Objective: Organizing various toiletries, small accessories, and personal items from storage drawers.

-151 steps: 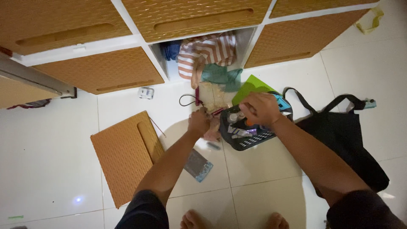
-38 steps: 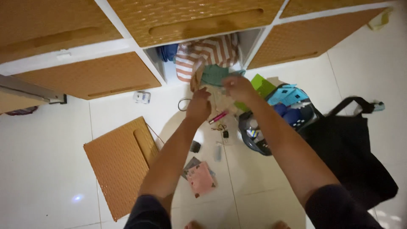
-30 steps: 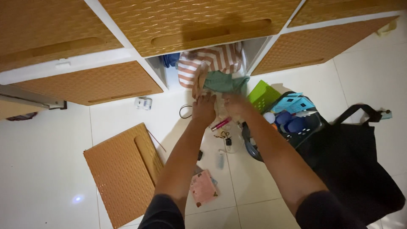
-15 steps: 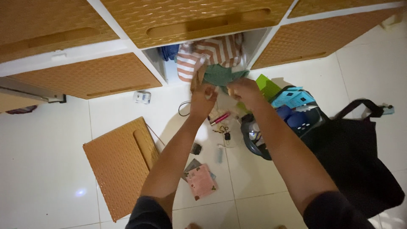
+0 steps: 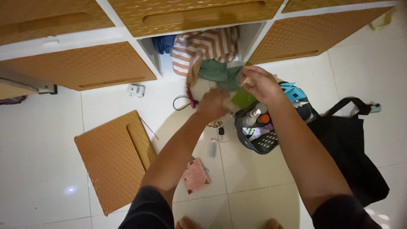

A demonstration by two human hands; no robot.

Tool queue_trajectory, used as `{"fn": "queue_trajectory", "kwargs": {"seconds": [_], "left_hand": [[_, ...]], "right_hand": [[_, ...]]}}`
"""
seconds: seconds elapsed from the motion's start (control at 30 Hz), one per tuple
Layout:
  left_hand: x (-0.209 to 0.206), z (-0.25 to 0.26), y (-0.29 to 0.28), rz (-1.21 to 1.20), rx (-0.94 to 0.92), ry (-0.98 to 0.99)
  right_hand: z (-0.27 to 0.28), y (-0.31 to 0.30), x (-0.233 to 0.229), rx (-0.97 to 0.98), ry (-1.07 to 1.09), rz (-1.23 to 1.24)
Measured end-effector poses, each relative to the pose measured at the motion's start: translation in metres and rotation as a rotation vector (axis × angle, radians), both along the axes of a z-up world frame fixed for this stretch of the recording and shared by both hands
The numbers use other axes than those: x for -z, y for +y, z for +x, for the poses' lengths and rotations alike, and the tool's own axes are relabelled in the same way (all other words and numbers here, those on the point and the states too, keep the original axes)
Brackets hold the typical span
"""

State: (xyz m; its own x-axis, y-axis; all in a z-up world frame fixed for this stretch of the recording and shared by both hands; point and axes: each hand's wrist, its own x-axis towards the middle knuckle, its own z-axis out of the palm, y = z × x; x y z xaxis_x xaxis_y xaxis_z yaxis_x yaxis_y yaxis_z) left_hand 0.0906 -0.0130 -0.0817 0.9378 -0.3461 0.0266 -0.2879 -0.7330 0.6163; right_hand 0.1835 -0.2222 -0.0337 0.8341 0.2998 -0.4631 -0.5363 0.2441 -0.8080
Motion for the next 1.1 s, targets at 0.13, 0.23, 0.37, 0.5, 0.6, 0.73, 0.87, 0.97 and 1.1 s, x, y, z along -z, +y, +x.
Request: {"fn": "queue_trajectory", "kwargs": {"seconds": [0.13, 0.23, 0.37, 0.5, 0.6, 0.73, 0.87, 0.97, 1.1], "left_hand": [[0.022, -0.016, -0.011, 0.200, -0.014, 0.149], [0.108, -0.004, -0.019, 0.051, -0.190, 0.016], [0.123, 0.012, -0.010, -0.111, -0.365, 0.054], [0.047, 0.018, -0.002, -0.607, -0.482, 0.032], [-0.003, 0.024, -0.008, -0.728, -0.443, 0.128], [-0.010, 0.021, -0.013, -0.822, -0.426, 0.226], [-0.045, 0.015, -0.001, -1.238, -0.396, 0.423], [-0.009, 0.020, 0.007, -1.163, -0.499, 0.416], [0.051, 0.014, 0.035, -0.258, -0.391, 0.237]], "right_hand": [[-0.002, -0.003, 0.008, 0.018, 0.065, -0.005], [-0.010, 0.003, 0.003, 0.003, 0.078, -0.100], [-0.013, 0.013, -0.004, -0.116, 0.099, -0.273], [-0.021, 0.022, -0.019, -0.194, 0.064, -0.400], [-0.026, 0.036, -0.039, -0.245, 0.087, -0.376], [-0.024, 0.033, -0.023, -0.336, 0.032, -0.257], [-0.032, 0.032, -0.051, -0.345, 0.011, -0.233], [-0.029, 0.030, -0.056, -0.213, -0.061, -0.349], [-0.021, 0.017, -0.068, 0.092, -0.039, -0.201]]}}
